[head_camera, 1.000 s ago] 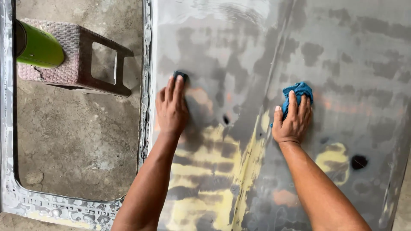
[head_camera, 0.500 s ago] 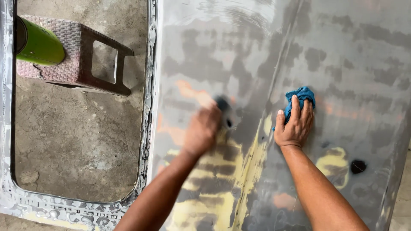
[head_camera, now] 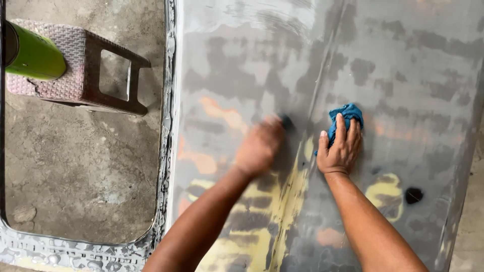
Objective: The person scrubs a large, flat, metallic surface with a black sanding block and a blue cloth. They repeatedly wipe the surface, then dip the cloth and block into a green bucket of water to rinse them before resuming the cleaning process.
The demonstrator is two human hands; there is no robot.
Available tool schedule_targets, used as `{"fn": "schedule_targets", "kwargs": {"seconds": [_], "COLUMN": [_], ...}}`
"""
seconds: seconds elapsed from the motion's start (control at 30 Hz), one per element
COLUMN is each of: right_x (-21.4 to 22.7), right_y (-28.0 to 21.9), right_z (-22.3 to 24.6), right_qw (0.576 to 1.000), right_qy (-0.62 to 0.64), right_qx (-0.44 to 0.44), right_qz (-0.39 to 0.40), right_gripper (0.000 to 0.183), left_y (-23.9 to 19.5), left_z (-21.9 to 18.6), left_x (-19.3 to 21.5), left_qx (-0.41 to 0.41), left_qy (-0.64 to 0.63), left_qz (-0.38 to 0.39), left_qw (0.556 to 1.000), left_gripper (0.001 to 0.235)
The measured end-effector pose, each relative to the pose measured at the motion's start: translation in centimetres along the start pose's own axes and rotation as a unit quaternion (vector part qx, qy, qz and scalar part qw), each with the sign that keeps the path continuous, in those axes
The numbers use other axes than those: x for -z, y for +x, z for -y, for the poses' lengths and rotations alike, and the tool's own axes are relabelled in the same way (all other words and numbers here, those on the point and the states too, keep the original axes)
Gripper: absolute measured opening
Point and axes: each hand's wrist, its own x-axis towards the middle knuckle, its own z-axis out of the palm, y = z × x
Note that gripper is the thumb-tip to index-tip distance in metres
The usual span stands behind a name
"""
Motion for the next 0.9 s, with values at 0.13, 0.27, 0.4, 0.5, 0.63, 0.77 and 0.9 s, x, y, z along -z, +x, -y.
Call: {"fn": "schedule_targets", "kwargs": {"seconds": [0.13, 0.27, 0.4, 0.5, 0.63, 0.77, 0.9], "right_x": [-0.4, 0.1, -0.3, -0.2, -0.2, -0.3, -0.2], "right_y": [0.1, -0.4, -0.2, -0.2, -0.2, -0.5, -0.6], "right_z": [0.1, -0.6, -0.1, -0.2, -0.1, -0.5, -0.4], "right_qw": [1.0, 1.0, 1.0, 1.0, 1.0, 1.0, 1.0], "right_qy": [0.0, -0.003, -0.006, -0.005, -0.014, -0.008, -0.017], "right_qx": [0.006, 0.011, 0.018, 0.014, 0.011, 0.009, 0.008], "right_qz": [0.003, 0.009, -0.002, 0.002, 0.009, 0.008, 0.007], "right_gripper": [0.064, 0.063, 0.063, 0.063, 0.063, 0.063, 0.063], "left_y": [-1.4, -3.3, -5.9, -9.0, -9.5, -9.6, -10.7], "left_z": [1.2, 9.2, 7.3, -0.6, 3.5, 9.6, 3.6], "left_x": [1.6, 4.1, 4.6, 4.8, 6.3, 5.9, 5.1], "left_qx": [-0.119, 0.18, 0.255, 0.03, 0.008, 0.336, 0.193], "left_qy": [-0.119, -0.018, 0.047, -0.08, -0.097, 0.082, 0.041], "left_qz": [0.189, -0.012, -0.047, 0.043, 0.046, 0.06, -0.009], "left_qw": [0.968, 0.983, 0.965, 0.995, 0.994, 0.936, 0.98], "left_gripper": [0.044, 0.052, 0.05, 0.045, 0.045, 0.043, 0.049]}}
